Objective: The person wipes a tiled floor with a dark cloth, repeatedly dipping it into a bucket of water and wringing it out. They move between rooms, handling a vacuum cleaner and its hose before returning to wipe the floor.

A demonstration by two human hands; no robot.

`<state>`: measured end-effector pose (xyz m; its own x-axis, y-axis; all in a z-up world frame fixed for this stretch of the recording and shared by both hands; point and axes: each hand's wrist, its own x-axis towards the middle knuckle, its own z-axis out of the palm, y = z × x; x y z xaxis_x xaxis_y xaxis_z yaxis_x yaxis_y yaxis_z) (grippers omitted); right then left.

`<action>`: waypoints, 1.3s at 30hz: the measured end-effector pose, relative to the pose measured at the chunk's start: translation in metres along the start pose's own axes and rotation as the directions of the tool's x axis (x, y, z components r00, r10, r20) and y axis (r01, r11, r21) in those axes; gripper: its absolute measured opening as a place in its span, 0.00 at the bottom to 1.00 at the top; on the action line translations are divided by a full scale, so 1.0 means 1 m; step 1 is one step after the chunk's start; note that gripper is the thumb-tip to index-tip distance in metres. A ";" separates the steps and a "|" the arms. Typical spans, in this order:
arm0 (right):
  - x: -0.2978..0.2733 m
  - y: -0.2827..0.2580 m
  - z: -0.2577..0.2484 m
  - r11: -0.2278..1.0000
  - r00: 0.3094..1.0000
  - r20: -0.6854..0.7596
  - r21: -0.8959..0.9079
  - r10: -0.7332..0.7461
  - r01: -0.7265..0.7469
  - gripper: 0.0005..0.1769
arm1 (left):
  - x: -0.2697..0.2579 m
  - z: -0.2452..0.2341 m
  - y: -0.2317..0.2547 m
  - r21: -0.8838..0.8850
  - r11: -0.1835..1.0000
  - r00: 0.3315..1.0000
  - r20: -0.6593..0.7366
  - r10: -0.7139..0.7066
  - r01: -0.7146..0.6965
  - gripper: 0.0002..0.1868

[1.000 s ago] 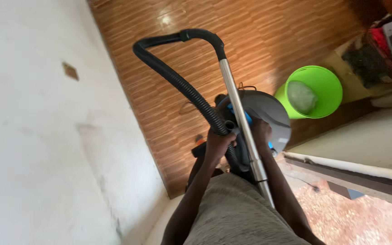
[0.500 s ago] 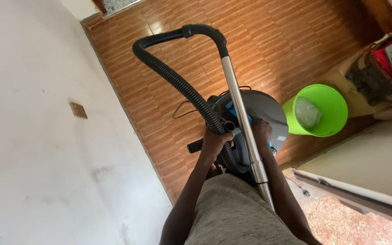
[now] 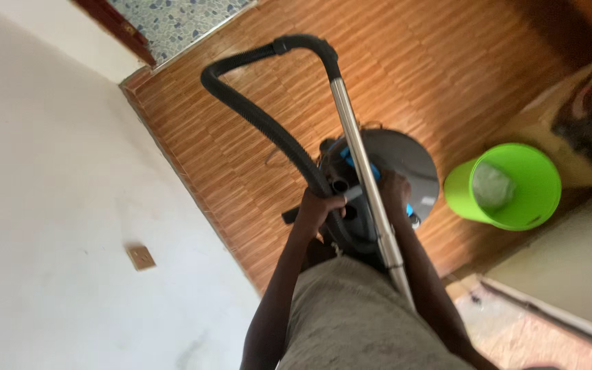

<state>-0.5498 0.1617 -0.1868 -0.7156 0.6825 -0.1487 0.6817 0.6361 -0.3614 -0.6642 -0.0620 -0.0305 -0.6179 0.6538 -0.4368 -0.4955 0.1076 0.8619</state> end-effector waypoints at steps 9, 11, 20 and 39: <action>0.081 -0.070 -0.034 0.989 0.993 -0.081 0.122 0.090 -0.079 0.20 | 0.102 -0.032 0.064 -0.050 0.999 0.986 0.165 0.014 -0.006 0.06; 0.103 -0.087 -0.034 0.986 0.987 -0.037 0.062 0.158 -0.156 0.20 | 0.131 -0.039 0.073 -0.070 0.997 0.982 0.186 -0.005 0.019 0.07; 0.202 -0.103 0.003 0.928 0.927 -0.048 -0.013 0.372 -0.373 0.16 | 0.266 -0.075 0.107 0.062 0.996 0.920 0.384 -0.080 0.061 0.07; 0.353 -0.127 -0.084 0.696 0.651 -0.249 0.289 0.717 -0.657 0.18 | 0.474 -0.006 0.229 0.154 0.966 0.774 0.578 -0.258 0.207 0.17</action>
<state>-0.8762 0.3523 -0.1163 0.0613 0.9900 -0.1270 0.9009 -0.1097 -0.4199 -1.0742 0.2678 -0.0419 0.0023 0.9112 -0.4120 -0.5128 0.3548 0.7818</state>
